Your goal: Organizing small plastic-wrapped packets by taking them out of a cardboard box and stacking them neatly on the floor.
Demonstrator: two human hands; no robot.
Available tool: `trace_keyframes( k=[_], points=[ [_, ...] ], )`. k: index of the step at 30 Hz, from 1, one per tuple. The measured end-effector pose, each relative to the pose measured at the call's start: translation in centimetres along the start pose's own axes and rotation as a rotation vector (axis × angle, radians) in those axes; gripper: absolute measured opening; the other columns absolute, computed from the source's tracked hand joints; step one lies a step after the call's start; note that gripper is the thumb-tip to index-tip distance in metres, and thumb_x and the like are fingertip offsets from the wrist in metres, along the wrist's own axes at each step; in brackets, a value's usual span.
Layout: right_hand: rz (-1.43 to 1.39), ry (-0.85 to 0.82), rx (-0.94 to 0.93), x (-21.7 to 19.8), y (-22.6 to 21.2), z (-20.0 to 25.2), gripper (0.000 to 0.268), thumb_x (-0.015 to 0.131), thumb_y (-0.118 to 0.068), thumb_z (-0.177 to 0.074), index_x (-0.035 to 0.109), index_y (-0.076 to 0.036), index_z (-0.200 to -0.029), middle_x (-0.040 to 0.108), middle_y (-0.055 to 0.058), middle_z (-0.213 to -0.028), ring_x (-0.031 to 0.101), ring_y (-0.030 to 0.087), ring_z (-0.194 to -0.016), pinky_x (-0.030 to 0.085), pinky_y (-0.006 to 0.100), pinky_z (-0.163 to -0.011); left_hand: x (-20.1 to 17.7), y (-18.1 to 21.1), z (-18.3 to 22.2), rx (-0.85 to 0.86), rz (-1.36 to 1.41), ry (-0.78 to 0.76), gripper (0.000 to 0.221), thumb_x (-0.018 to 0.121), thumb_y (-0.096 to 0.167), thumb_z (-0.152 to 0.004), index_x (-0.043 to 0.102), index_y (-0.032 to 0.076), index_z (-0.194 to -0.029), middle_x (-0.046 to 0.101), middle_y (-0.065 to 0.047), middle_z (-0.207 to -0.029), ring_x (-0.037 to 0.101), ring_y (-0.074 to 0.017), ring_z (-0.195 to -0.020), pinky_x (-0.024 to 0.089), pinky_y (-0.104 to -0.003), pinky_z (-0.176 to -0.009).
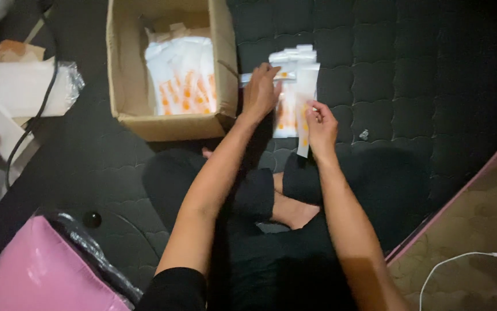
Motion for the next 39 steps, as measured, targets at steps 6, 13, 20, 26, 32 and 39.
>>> trace_keyframes(
  k=[6, 13, 20, 26, 32, 39],
  points=[
    [0.022, 0.092, 0.107, -0.6, -0.2, -0.1, 0.027, 0.066, -0.012, -0.098, 0.073, -0.016, -0.124, 0.071, 0.007, -0.085, 0.064, 0.016, -0.074, 0.055, 0.030, -0.066, 3.4, -2.7, 0.1, 0.237, -0.718, 0.283, 0.006, 0.068, 0.017, -0.095, 0.066, 0.011, -0.093, 0.057, -0.004, -0.090, 0.056, -0.0198, -0.084, 0.042, -0.033, -0.066],
    [0.168, 0.139, 0.044, -0.1, 1.9, -2.1, 0.029, 0.070, -0.014, -0.096, 0.073, -0.020, -0.125, 0.074, 0.003, -0.082, 0.067, 0.014, -0.073, 0.058, 0.033, -0.067, 1.3, -2.2, -0.6, 0.218, -0.604, 0.312, 0.022, 0.074, -0.002, -0.078, 0.057, 0.012, -0.076, 0.051, -0.002, -0.077, 0.056, -0.0215, -0.074, 0.040, -0.028, -0.052],
    [0.395, 0.138, -0.060, 3.4, -4.8, -2.2, 0.032, 0.070, -0.013, -0.095, 0.069, -0.021, -0.126, 0.075, 0.011, -0.087, 0.073, 0.030, -0.079, 0.058, 0.045, -0.071, -0.7, -2.7, -0.8, 0.051, -0.102, 0.324, 0.027, 0.073, -0.007, -0.074, 0.059, 0.002, -0.095, 0.054, -0.013, -0.086, 0.057, -0.0348, -0.085, 0.050, -0.039, -0.071],
    [0.800, -0.027, -0.115, 7.5, -6.3, -2.5, 0.043, 0.067, -0.023, -0.097, 0.054, -0.023, -0.139, 0.077, 0.011, -0.096, 0.073, 0.040, -0.092, 0.057, 0.057, -0.079, -1.2, -3.5, -0.3, -0.017, -0.080, 0.294, 0.036, 0.077, -0.003, -0.074, 0.058, 0.004, -0.103, 0.052, -0.012, -0.092, 0.055, -0.0338, -0.089, 0.049, -0.039, -0.082],
    [0.985, -0.042, -0.272, 8.3, -4.9, -2.5, 0.044, 0.065, -0.029, -0.100, 0.050, -0.019, -0.141, 0.071, 0.012, -0.109, 0.073, 0.039, -0.092, 0.058, 0.057, -0.075, 0.4, -4.0, -0.7, 0.026, -0.429, 0.265, 0.030, 0.082, 0.002, -0.074, 0.061, 0.009, -0.094, 0.054, -0.007, -0.088, 0.055, -0.0225, -0.083, 0.045, -0.032, -0.079],
    [0.964, 0.080, -0.288, 6.9, -4.5, -2.6, 0.045, 0.075, -0.036, -0.094, 0.054, -0.026, -0.133, 0.072, 0.008, -0.103, 0.074, 0.037, -0.094, 0.058, 0.054, -0.077, 2.3, -4.7, 0.4, 0.007, -0.436, 0.230, 0.024, 0.072, 0.008, -0.082, 0.072, 0.005, -0.106, 0.065, -0.013, -0.098, 0.062, -0.0287, -0.093, 0.050, -0.037, -0.065]
  ],
)
Point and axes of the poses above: each hand's wrist, its own z-axis away from the middle knuckle, its own x-axis out of the palm, y = z × x, the point moved 5 cm from there along -z, towards the middle knuckle
